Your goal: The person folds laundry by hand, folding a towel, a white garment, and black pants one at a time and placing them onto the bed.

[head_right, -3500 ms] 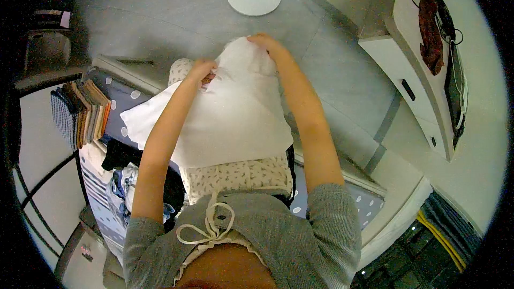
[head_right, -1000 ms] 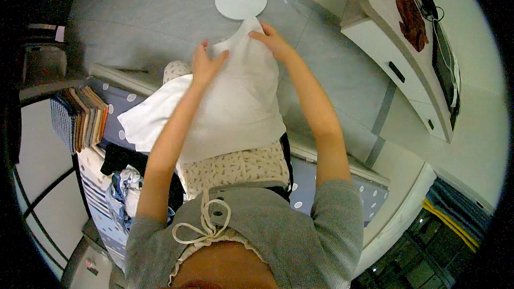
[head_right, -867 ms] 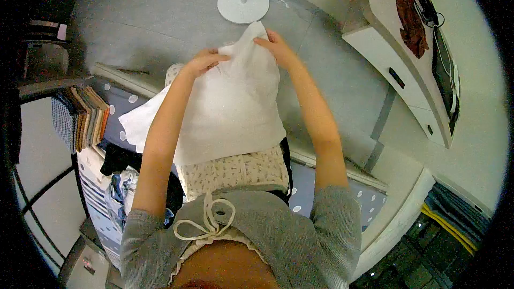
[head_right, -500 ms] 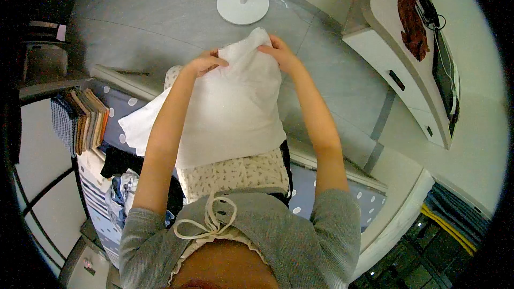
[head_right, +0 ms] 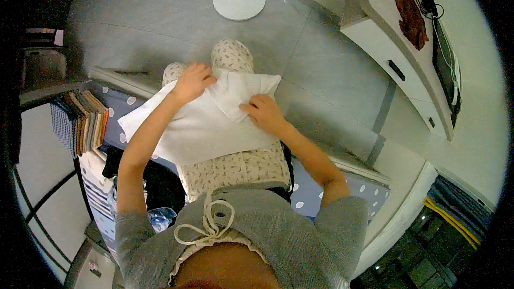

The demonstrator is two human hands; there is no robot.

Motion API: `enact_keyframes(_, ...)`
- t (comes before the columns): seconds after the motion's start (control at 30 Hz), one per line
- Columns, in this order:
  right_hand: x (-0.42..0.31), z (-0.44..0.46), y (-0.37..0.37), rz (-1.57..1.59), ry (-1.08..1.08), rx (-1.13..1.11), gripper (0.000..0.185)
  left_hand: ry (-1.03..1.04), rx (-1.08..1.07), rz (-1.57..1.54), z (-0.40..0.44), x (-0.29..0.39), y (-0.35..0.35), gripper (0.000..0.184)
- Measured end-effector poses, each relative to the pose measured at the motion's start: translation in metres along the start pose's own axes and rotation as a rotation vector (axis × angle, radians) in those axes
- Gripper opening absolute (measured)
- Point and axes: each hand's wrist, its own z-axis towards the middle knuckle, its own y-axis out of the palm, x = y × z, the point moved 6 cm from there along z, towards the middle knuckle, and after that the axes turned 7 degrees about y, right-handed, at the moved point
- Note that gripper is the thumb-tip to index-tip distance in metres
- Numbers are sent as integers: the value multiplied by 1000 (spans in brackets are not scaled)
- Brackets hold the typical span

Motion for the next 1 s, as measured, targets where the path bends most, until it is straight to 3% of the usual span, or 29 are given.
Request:
enact_keyframes(0.1,8,-7,-6,103,211,78,40,25,46,28,-10,14,0,26)
enact_keyframes(0.2,39,-6,-8,-34,299,214,46,-30,50,-78,-12,14,8,30)
enact_keyframes(0.3,67,8,-9,-244,204,161,42,-107,25,-177,-11,15,17,30)
enact_keyframes(0.5,117,21,-1,158,300,115,23,-119,139,-235,-20,24,22,24)
enact_keyframes(0.6,151,12,6,302,580,-70,17,-100,155,-257,-25,26,19,22)
enact_keyframes(0.8,146,18,15,979,656,31,12,-117,169,-276,-24,25,18,24)
enact_keyframes(0.9,140,25,25,948,712,-45,16,-140,167,-294,-20,25,20,25)
enact_keyframes(1.0,171,10,45,1043,904,-134,19,-131,184,-311,-21,26,22,24)
